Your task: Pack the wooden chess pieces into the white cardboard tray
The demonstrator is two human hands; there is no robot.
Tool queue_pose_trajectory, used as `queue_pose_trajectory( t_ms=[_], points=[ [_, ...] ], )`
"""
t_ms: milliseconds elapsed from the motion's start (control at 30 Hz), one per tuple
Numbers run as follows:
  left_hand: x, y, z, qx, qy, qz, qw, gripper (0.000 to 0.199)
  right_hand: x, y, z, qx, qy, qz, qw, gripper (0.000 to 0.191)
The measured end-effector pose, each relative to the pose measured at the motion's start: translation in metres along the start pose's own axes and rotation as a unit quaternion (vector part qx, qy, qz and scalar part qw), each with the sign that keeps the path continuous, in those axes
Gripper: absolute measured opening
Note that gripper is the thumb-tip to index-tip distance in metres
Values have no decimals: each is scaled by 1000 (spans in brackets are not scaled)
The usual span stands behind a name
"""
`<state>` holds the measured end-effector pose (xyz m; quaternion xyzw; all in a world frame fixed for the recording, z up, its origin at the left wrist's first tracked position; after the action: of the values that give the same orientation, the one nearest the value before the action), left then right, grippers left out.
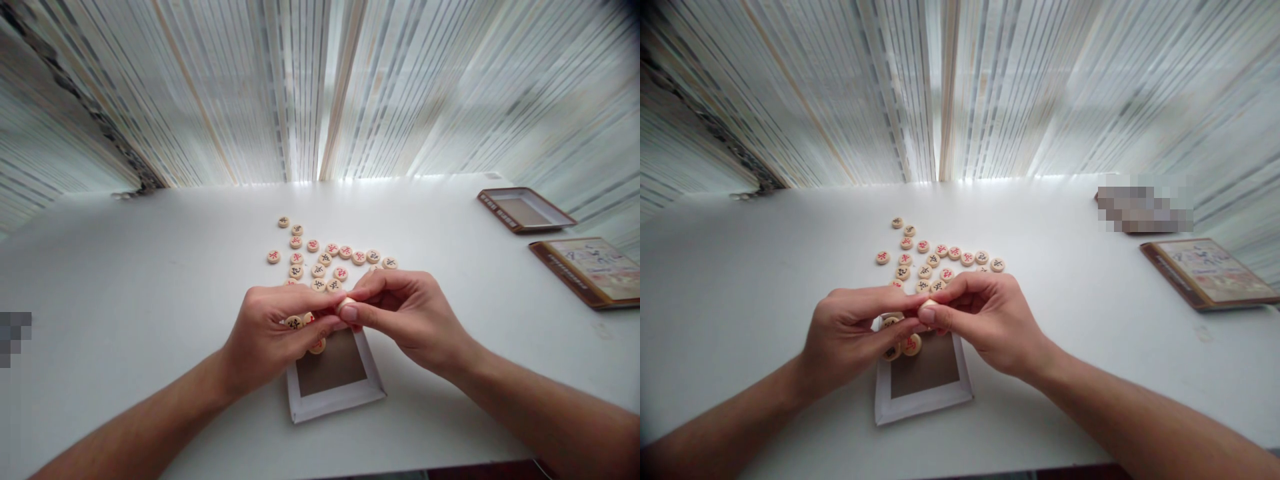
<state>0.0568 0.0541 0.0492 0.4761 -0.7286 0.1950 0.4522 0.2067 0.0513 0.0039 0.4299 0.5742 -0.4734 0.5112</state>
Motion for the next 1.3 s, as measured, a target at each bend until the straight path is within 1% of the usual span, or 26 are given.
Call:
queue_pose_trajectory(
  t_ms=[100, 233, 367, 500, 600, 767, 867, 933, 1000, 1067, 1200, 1300],
  points=[
    [1, 3, 2, 18, -9, -3, 1000, 33, -8, 1, 3, 10, 47, 36, 998, 19],
    [4, 7, 4, 39, -39, -14, 998, 33, -19, 3, 6, 31, 120, 86, 988, 16],
    [9, 9, 4, 43, -62, -23, 997, 32, -26, 4, 11, 37, 189, 130, 973, 22],
    [12, 10, 4, 43, -71, -45, 996, 35, -28, 3, 14, 35, 218, 163, 962, 29],
    [15, 9, 5, 36, -91, -56, 994, 38, -30, 3, 14, 39, 219, 171, 960, 28],
    [17, 6, 5, 20, -114, -66, 991, 34, -30, 6, 11, 51, 203, 183, 961, 25],
    [16, 6, 4, 13, -118, -70, 990, 36, -28, 8, 10, 59, 190, 166, 966, 24],
    [17, 6, 4, 12, -120, -69, 990, 35, -24, 9, 8, 61, 163, 141, 975, 19],
    [15, 6, 4, 16, -109, -66, 992, 32, -18, 8, 6, 56, 130, 115, 983, 16],
    [12, 8, 3, 28, -87, -56, 994, 30, -14, 7, 5, 49, 106, 101, 988, 18],
    [3, 13, 2, 56, -35, -19, 998, 29, -12, 6, 4, 39, 95, 107, 989, 28],
    [-4, 16, 1, 70, 0, 1, 998, 25, -10, 4, 3, 21, 90, 97, 991, 34]
  ],
)
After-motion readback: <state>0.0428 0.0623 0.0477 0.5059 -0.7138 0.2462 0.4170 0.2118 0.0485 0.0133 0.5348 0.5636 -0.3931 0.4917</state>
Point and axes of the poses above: each hand's wrist, its own z-axis away from the middle knuckle, its own y-axis out of the back of the hand, x = y × z, the point moved 9 cm from there along -z, towards the middle knuckle, and after that the axes turned 13 degrees about z, right-handed, at the moved point
